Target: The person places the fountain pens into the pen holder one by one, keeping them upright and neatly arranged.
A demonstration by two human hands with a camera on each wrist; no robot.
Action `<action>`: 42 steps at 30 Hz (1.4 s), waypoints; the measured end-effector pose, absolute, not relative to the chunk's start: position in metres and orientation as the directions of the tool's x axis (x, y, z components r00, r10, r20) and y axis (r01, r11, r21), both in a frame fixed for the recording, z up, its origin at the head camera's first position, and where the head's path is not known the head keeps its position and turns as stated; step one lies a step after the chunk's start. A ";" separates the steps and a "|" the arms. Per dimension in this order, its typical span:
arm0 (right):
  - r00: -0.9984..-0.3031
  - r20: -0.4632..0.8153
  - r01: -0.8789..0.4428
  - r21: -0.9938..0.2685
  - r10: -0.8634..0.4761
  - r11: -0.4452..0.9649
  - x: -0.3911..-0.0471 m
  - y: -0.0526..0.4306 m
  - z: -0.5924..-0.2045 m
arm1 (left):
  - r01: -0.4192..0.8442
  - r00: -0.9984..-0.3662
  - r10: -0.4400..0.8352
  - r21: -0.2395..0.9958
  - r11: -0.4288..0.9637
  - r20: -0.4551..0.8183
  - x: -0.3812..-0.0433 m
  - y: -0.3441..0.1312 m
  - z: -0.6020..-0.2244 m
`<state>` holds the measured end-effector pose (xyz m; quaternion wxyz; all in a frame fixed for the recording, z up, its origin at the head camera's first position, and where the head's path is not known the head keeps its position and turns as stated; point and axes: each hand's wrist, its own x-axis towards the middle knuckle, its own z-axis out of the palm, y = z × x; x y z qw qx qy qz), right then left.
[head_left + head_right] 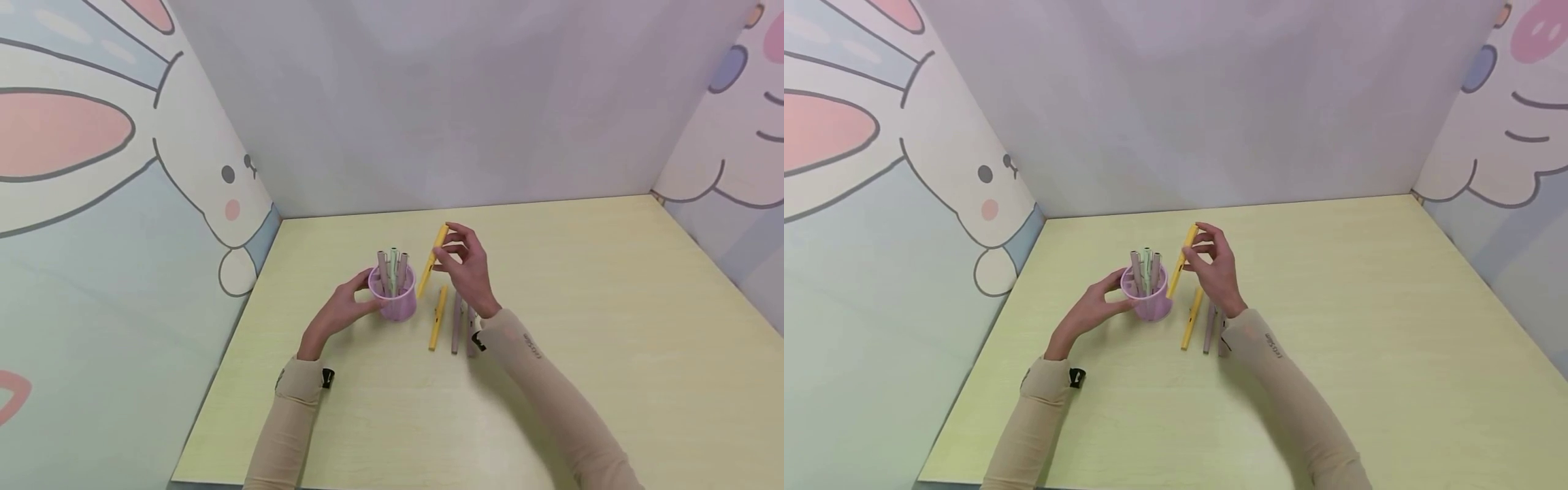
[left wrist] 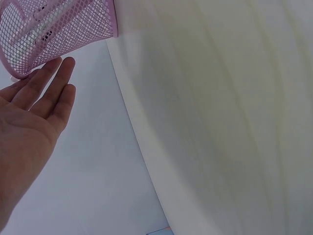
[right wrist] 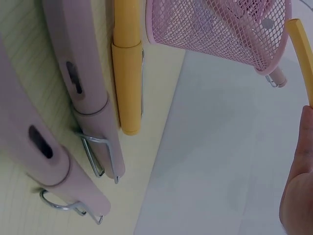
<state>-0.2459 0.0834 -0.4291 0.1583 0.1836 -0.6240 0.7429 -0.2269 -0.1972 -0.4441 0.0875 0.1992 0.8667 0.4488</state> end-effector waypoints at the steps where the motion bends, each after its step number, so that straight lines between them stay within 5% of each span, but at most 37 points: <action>1: -0.882 0.471 -0.465 -0.868 0.009 -0.176 -0.246 0.083 -0.429 | 0.266 -0.905 0.424 0.812 0.519 0.026 -0.227 -0.197 -0.444; 26: -0.872 0.478 -0.490 -0.854 0.105 -0.175 -0.244 0.066 -0.418 | 0.259 -0.910 0.415 0.797 0.545 0.011 -0.227 -0.196 -0.444; 42: -0.878 0.478 -0.477 -0.876 0.000 -0.067 -0.225 0.053 -0.406 | 0.237 -0.914 0.406 0.811 0.535 -0.001 -0.226 -0.196 -0.442</action>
